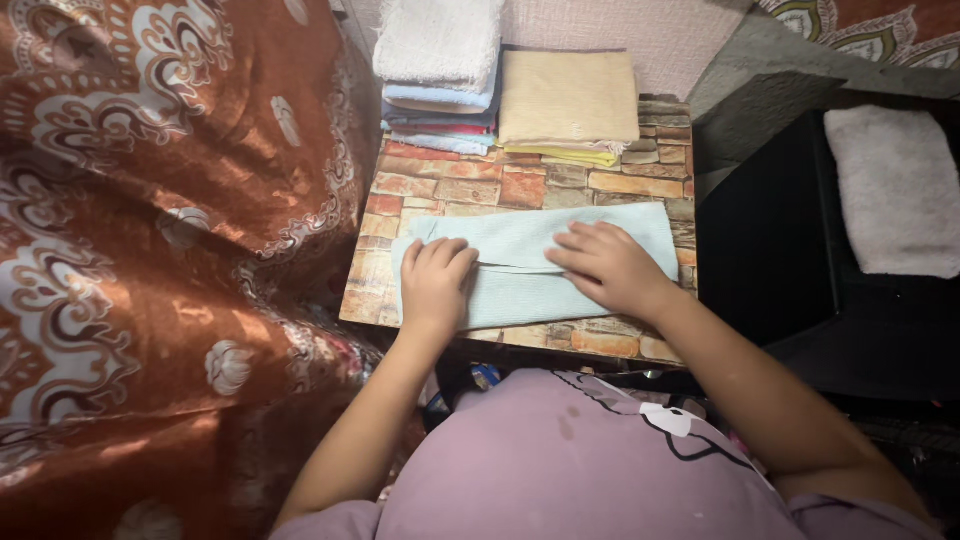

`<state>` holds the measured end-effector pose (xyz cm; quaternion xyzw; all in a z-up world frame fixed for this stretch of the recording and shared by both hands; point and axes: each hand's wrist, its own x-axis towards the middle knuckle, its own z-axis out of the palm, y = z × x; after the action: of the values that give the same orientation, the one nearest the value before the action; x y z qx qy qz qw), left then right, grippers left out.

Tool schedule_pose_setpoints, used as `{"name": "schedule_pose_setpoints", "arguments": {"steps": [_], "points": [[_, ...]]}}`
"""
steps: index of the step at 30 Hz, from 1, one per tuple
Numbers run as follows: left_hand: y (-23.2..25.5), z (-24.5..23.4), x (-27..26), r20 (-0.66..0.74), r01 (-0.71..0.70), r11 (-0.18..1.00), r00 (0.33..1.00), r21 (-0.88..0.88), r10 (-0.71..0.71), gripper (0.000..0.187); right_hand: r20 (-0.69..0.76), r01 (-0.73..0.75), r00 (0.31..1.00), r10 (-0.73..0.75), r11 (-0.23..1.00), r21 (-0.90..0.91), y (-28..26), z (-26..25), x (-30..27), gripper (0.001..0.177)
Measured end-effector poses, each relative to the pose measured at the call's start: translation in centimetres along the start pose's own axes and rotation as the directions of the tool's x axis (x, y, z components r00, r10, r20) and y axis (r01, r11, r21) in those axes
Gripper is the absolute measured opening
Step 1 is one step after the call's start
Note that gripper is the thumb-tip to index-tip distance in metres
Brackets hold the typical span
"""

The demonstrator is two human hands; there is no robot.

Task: The person folds multiple towels and bed linens on a small table, smoothing and aligning each piece before stacking them neatly. The person handles light blue, white, and patterned towels, folding them into compact rectangles and placing them in a growing stack.

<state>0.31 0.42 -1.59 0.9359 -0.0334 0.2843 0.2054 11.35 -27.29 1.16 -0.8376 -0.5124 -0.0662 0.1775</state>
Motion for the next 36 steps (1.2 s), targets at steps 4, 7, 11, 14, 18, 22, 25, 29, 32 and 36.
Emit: {"name": "schedule_pose_setpoints", "arguments": {"steps": [4, 7, 11, 14, 18, 22, 25, 29, 32, 36], "points": [[0.0, -1.1, -0.1, -0.081, -0.066, 0.998, 0.995, -0.02, 0.064, 0.019, -0.095, -0.114, 0.984, 0.153, 0.939, 0.325, 0.0, 0.5, -0.2, 0.032], [-0.2, -1.7, -0.3, -0.088, -0.128, 0.991, 0.988, -0.042, 0.124, 0.017, -0.103, -0.099, 0.983, 0.151, 0.913, 0.396, -0.1, 0.4, -0.1, 0.03], [-0.4, -1.5, -0.2, 0.009, -0.19, 0.982, 0.982, 0.017, 0.19, 0.024, 0.08, -0.065, 0.995, 0.055, 0.99, 0.124, 0.3, -0.2, -0.1, 0.047], [-1.0, -1.1, 0.0, 0.095, 0.052, 0.997, 0.994, -0.056, -0.046, 0.067, 0.12, -0.049, 0.991, 0.056, 0.997, -0.062, 0.4, -0.5, -0.5, 0.061], [-2.6, -1.2, -0.1, 0.051, 0.025, 0.995, 0.998, 0.098, -0.03, 0.046, 0.164, -0.102, 0.978, 0.128, 0.982, -0.156, 0.9, 0.0, -1.4, 0.052], [-3.9, -1.6, 0.2, 0.082, 0.052, 0.998, 0.995, -0.024, -0.05, 0.026, 0.165, -0.239, 0.958, 0.235, 0.971, 0.004, 1.8, 0.2, -2.6, 0.048], [-4.0, -1.7, 0.8, 0.066, 0.055, 0.998, 0.996, 0.04, -0.058, 0.022, 0.135, -0.211, 0.968, 0.21, 0.977, -0.011, 2.0, -0.2, -2.9, 0.047], [-2.0, -0.8, 1.7, 0.047, 0.059, 0.875, 0.995, 0.48, -0.093, 0.041, 0.141, -0.071, 0.985, 0.104, 0.972, -0.224, 1.1, -0.6, -3.1, 0.061], [2.0, 1.6, 2.2, 0.004, 0.153, 0.984, 0.988, -0.093, -0.154, 0.04, 0.096, -0.285, 0.957, 0.275, 0.952, 0.114, 1.4, -1.3, -3.1, 0.05], [7.2, 3.7, 0.4, 0.199, -0.081, 0.975, 0.972, -0.206, 0.123, 0.064, -0.151, -0.497, 0.846, 0.512, 0.858, 0.127, 3.3, -2.2, -2.8, 0.065]]}}
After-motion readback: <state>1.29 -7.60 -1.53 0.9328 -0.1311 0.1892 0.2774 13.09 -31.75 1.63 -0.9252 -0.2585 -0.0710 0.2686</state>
